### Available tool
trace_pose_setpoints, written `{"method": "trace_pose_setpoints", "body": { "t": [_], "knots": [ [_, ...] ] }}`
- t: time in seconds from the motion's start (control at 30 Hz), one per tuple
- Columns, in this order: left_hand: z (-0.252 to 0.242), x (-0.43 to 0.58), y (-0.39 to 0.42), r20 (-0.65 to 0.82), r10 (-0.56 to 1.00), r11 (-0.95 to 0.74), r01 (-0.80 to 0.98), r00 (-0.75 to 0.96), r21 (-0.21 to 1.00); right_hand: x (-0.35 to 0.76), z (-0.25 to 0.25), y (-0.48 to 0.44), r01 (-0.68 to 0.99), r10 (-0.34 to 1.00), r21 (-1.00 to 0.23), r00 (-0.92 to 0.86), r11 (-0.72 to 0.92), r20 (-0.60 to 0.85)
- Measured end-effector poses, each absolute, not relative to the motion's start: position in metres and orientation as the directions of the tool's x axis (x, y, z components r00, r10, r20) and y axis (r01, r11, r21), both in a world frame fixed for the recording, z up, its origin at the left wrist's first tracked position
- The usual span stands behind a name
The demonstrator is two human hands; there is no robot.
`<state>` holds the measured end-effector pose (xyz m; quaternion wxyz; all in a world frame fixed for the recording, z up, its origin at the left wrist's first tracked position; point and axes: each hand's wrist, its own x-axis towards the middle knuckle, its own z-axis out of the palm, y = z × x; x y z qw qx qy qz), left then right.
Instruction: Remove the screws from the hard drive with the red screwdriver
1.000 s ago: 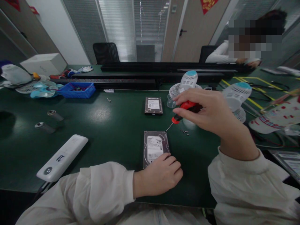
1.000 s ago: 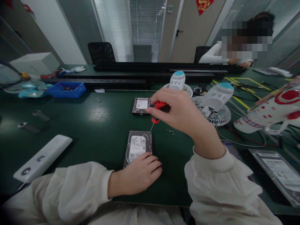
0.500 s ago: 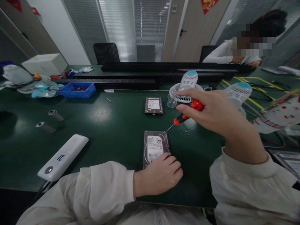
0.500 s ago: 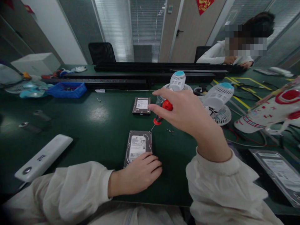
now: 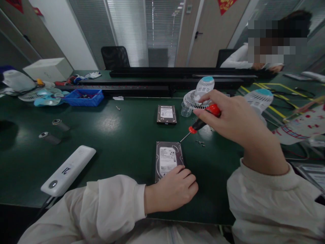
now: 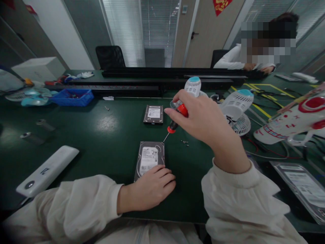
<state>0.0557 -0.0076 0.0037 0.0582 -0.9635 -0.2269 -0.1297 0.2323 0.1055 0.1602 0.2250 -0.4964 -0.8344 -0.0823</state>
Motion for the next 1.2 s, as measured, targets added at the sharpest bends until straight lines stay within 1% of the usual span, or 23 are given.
{"method": "trace_pose_setpoints", "body": {
  "t": [0.07, 0.13, 0.2, 0.27, 0.37, 0.43, 0.47, 0.57, 0.63, 0.7, 0.77, 0.87, 0.9, 1.0, 1.1, 1.2],
  "knots": [
    [0.0041, 0.0555, -0.0078, 0.274, 0.422, -0.892, 0.450, 0.864, -0.047, 0.2339, 0.1610, 0.1052, 0.834, 0.772, -0.089, -0.458, 0.545, 0.440],
    [0.0043, 0.0551, -0.0079, 0.270, 0.422, -0.893, 0.449, 0.865, -0.040, 0.2355, 0.1622, 0.1044, 0.766, 0.736, -0.136, -0.527, 0.628, 0.425],
    [0.0042, 0.0548, -0.0079, 0.273, 0.423, -0.893, 0.448, 0.864, -0.037, 0.2359, 0.1627, 0.1038, 0.713, 0.705, -0.177, -0.563, 0.678, 0.432],
    [0.0039, 0.0547, -0.0079, 0.281, 0.422, -0.893, 0.448, 0.862, -0.036, 0.2349, 0.1624, 0.1037, 0.722, 0.707, -0.184, -0.533, 0.666, 0.466],
    [0.0034, 0.0553, -0.0079, 0.282, 0.423, -0.892, 0.450, 0.861, -0.036, 0.2328, 0.1614, 0.1039, 0.803, 0.748, -0.157, -0.439, 0.576, 0.497],
    [0.0032, 0.0558, -0.0078, 0.272, 0.424, -0.892, 0.451, 0.864, -0.041, 0.2325, 0.1616, 0.1034, 0.842, 0.782, -0.135, -0.410, 0.522, 0.469],
    [0.0032, 0.0559, -0.0078, 0.269, 0.424, -0.891, 0.451, 0.865, -0.043, 0.2328, 0.1621, 0.1031, 0.843, 0.791, -0.136, -0.416, 0.520, 0.448],
    [0.0033, 0.0556, -0.0076, 0.274, 0.424, -0.891, 0.452, 0.863, -0.046, 0.2345, 0.1644, 0.1019, 0.772, 0.759, -0.180, -0.503, 0.610, 0.413],
    [0.0036, 0.0552, -0.0075, 0.268, 0.422, -0.892, 0.450, 0.866, -0.052, 0.2350, 0.1651, 0.1019, 0.697, 0.710, -0.216, -0.566, 0.683, 0.419],
    [0.0039, 0.0550, -0.0074, 0.257, 0.416, -0.894, 0.444, 0.872, -0.059, 0.2344, 0.1643, 0.1025, 0.653, 0.682, -0.241, -0.591, 0.718, 0.430],
    [0.0040, 0.0550, -0.0073, 0.255, 0.414, -0.895, 0.442, 0.874, -0.063, 0.2332, 0.1624, 0.1036, 0.688, 0.700, -0.222, -0.561, 0.691, 0.442],
    [0.0041, 0.0553, -0.0073, 0.265, 0.414, -0.894, 0.444, 0.871, -0.066, 0.2330, 0.1609, 0.1043, 0.787, 0.745, -0.130, -0.497, 0.603, 0.445],
    [0.0043, 0.0554, -0.0073, 0.269, 0.415, -0.893, 0.446, 0.869, -0.064, 0.2337, 0.1614, 0.1041, 0.798, 0.757, -0.122, -0.494, 0.590, 0.429],
    [0.0053, 0.0554, -0.0072, 0.279, 0.418, -0.892, 0.448, 0.865, -0.055, 0.2368, 0.1646, 0.1026, 0.736, 0.734, -0.177, -0.559, 0.654, 0.386],
    [0.0062, 0.0549, -0.0069, 0.269, 0.414, -0.895, 0.443, 0.870, -0.057, 0.2377, 0.1657, 0.1020, 0.675, 0.691, -0.212, -0.597, 0.707, 0.407],
    [0.0063, 0.0544, -0.0066, 0.260, 0.412, -0.896, 0.441, 0.873, -0.060, 0.2361, 0.1627, 0.1032, 0.747, 0.725, -0.165, -0.527, 0.644, 0.442]
  ]
}}
